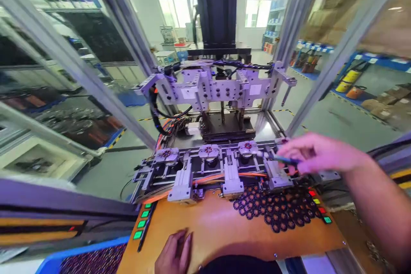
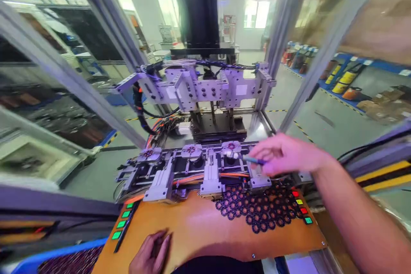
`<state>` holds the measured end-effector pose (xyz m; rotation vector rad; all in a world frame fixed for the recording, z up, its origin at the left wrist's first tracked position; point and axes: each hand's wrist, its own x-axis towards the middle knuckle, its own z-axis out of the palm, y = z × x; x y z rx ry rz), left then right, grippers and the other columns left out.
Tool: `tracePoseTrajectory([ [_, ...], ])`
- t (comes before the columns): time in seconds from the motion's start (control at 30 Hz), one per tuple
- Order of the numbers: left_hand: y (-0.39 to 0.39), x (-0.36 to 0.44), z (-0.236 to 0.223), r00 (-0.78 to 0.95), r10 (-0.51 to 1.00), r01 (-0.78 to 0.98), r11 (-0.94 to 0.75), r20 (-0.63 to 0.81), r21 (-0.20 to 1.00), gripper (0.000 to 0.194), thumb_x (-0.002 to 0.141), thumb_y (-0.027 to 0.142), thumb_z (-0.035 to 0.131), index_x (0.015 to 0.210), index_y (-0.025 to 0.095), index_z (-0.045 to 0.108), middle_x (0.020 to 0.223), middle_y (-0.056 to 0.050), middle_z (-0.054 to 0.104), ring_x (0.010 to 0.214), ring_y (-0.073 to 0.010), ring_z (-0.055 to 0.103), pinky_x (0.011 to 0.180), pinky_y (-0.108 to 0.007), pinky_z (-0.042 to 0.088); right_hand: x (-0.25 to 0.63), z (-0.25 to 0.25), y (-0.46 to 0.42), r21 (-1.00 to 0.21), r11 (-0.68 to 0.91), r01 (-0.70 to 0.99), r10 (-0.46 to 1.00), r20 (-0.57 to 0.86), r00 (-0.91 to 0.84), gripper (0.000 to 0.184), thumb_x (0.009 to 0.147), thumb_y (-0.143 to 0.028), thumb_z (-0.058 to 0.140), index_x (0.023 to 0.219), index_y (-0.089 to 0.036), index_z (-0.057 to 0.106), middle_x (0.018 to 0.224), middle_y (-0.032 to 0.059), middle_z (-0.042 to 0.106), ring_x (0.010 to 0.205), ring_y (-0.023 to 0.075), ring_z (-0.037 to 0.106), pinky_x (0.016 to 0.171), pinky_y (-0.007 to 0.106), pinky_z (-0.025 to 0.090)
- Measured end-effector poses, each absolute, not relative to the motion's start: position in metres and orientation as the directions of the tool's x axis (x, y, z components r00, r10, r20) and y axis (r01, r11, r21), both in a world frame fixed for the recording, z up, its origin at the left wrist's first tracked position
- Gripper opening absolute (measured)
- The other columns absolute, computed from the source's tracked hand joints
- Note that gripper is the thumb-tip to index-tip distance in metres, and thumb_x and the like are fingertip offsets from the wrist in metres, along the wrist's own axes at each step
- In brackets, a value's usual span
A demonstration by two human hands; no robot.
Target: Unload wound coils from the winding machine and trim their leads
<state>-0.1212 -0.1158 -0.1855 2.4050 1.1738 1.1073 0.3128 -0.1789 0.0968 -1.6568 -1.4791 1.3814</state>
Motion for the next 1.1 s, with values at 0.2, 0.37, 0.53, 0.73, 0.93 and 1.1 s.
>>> tracePoseTrajectory([
  [0.2,-0.136,-0.110,-0.164,0.401,0.844,0.596,-0.536,0.357,0.598,0.034,0.096,0.044,0.048,0.096,0.016,0.067,0.073,-0.005,0.072,0.062,-0.0149,0.070,0.059,-0.023,0.058,0.169,-0.036,-0.230,-0.961,-0.163,-0.222,0.981,-0.133,-0.144,0.051,0.079,-0.049,0.071,0.127,-0.033,0.063,0.118,0.0103,0.070,0.109,0.0305,0.067,0.101,0.050,0.048],
  [0.37,-0.159,-0.091,-0.159,0.552,0.797,0.517,-0.559,0.246,0.648,0.030,0.095,0.040,0.051,0.106,0.018,0.069,0.079,-0.006,0.076,0.065,-0.0153,0.072,0.062,-0.022,0.059,0.097,-0.136,-0.218,-0.956,-0.252,-0.151,0.963,-0.263,0.058,0.058,0.086,-0.067,0.049,0.119,-0.024,0.069,0.110,0.0133,0.072,0.101,0.0317,0.070,0.094,0.050,0.054],
  [0.53,-0.168,-0.083,-0.168,0.560,0.807,0.589,-0.546,0.187,0.596,0.030,0.089,0.025,0.054,0.116,0.018,0.065,0.094,-0.010,0.079,0.079,-0.0226,0.076,0.072,-0.031,0.062,0.096,-0.165,-0.212,-0.965,-0.172,0.199,0.974,-0.137,0.180,0.045,0.088,-0.058,0.051,0.111,-0.025,0.071,0.108,0.0122,0.071,0.103,0.0339,0.066,0.096,0.053,0.053],
  [0.73,-0.170,-0.073,-0.181,0.487,0.856,0.687,-0.498,0.173,0.530,0.032,0.086,0.014,0.047,0.111,0.015,0.066,0.085,-0.011,0.078,0.071,-0.0231,0.075,0.063,-0.032,0.061,0.112,-0.175,-0.220,-0.813,-0.029,0.582,0.977,0.101,0.190,0.031,0.088,-0.041,0.049,0.102,-0.024,0.072,0.101,0.0153,0.070,0.100,0.0389,0.066,0.094,0.061,0.051],
  [0.93,-0.163,-0.086,-0.159,0.475,0.835,0.677,-0.548,0.277,0.491,0.020,0.088,0.022,0.053,0.100,0.019,0.069,0.077,-0.004,0.077,0.064,-0.0162,0.073,0.059,-0.022,0.058,0.136,-0.149,-0.229,-0.628,0.174,0.758,0.953,0.303,0.032,0.027,0.091,-0.031,0.047,0.099,-0.028,0.072,0.094,0.0095,0.073,0.084,0.0305,0.073,0.073,0.044,0.063],
  [1.1,-0.099,-0.142,-0.099,0.439,0.811,0.724,-0.574,0.387,0.382,0.032,0.096,0.033,0.045,0.103,0.014,0.070,0.067,-0.005,0.071,0.056,-0.0166,0.068,0.056,-0.025,0.056,0.183,-0.066,-0.208,-0.369,0.344,0.863,0.890,0.421,-0.175,0.027,0.093,-0.027,0.049,0.107,-0.022,0.071,0.100,0.0110,0.073,0.089,0.0277,0.071,0.080,0.042,0.061],
])
